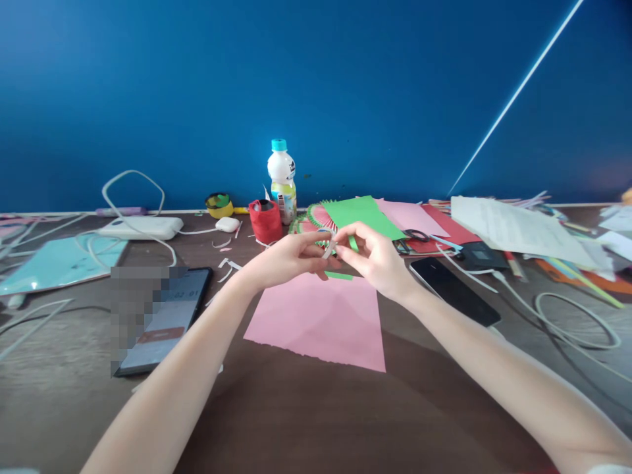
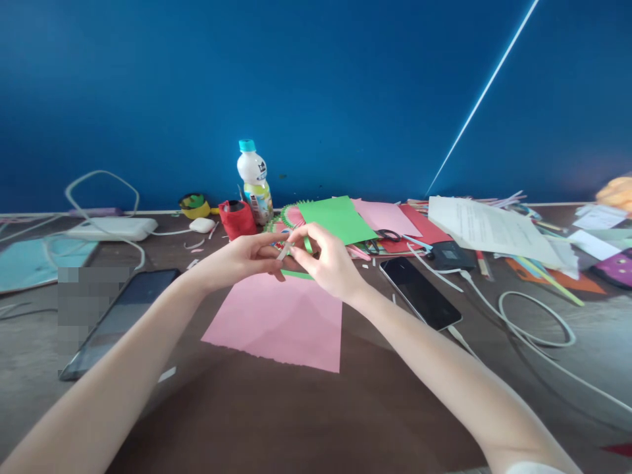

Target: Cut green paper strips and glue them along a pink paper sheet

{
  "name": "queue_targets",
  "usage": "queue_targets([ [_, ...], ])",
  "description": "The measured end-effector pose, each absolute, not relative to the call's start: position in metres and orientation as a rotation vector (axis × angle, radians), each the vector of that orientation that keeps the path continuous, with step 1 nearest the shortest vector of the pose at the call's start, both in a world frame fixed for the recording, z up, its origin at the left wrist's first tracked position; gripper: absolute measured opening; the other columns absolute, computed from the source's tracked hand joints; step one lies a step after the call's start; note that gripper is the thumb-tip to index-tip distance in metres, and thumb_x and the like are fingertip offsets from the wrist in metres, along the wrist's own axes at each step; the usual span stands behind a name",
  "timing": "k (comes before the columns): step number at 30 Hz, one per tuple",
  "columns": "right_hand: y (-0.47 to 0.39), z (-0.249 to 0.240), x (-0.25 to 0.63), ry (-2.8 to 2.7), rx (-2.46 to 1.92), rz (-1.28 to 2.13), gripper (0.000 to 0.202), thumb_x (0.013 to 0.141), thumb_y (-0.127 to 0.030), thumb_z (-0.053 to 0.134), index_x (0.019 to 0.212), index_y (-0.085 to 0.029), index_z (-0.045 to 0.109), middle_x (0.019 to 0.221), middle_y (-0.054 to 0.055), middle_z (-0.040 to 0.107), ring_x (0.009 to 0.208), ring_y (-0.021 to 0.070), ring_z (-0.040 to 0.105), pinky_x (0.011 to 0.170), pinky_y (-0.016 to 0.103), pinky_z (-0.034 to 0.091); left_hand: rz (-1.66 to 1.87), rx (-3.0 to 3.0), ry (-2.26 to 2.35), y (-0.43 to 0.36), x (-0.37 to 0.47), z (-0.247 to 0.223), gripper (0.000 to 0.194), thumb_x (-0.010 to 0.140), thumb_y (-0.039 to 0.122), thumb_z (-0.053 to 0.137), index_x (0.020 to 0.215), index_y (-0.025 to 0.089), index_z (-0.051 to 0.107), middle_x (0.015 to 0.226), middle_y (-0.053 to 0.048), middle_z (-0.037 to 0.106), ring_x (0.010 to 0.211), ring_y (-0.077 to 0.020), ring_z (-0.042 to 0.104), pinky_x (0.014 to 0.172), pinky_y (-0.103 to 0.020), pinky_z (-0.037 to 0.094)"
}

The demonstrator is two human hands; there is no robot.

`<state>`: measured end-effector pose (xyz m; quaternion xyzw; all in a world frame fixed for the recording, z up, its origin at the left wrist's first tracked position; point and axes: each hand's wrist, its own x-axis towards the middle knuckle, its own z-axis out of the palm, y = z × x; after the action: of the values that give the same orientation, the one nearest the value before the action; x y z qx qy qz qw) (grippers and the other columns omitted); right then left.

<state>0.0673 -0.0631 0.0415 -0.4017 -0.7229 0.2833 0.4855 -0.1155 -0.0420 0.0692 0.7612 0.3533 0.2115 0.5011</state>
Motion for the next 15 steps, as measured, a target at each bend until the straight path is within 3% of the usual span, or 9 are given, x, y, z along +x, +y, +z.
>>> queue_targets([
  [4, -0.0618, 0.0405, 0.0671, -1.772, -0.986, 0.630, 0.008, 0.079, -0.024, 0.058, 0.076, -0.019, 0.052, 0.073, -0.001, 0.056, 0.068, 0.0124, 0.052, 0.061, 0.026, 0.040, 0.518, 1.862, 0.899, -0.0427, -0.1156, 0.0700, 0.053, 0.080, 0.022, 0.054, 0.131, 0.013, 0.043, 0.089, -0.006, 0.071, 0.073, -0.0151, 0.063, 0.073, -0.030, 0.045],
  [8, -0.0619, 0.0425, 0.0676, -1.774, -1.042, 0.642, 0.010, 0.078, -0.025, 0.060, 0.074, -0.019, 0.053, 0.071, -0.001, 0.056, 0.065, 0.0123, 0.051, 0.059, 0.027, 0.038, 0.474, 1.929, 0.939, -0.0416, -0.1175, 0.0709, 0.026, 0.082, 0.026, 0.048, 0.096, 0.014, 0.067, 0.077, -0.004, 0.070, 0.073, -0.0146, 0.056, 0.067, -0.027, 0.042],
  [15, -0.0617, 0.0441, 0.0685, -1.727, -1.023, 0.725, 0.012, 0.077, -0.026, 0.061, 0.075, -0.019, 0.052, 0.072, -0.001, 0.056, 0.066, 0.0123, 0.053, 0.062, 0.028, 0.042, 0.531, 1.943, 0.937, -0.0403, -0.1183, 0.0693, 0.026, 0.081, 0.026, 0.046, 0.069, 0.015, 0.068, 0.076, -0.003, 0.068, 0.075, -0.0150, 0.054, 0.071, -0.026, 0.040],
])
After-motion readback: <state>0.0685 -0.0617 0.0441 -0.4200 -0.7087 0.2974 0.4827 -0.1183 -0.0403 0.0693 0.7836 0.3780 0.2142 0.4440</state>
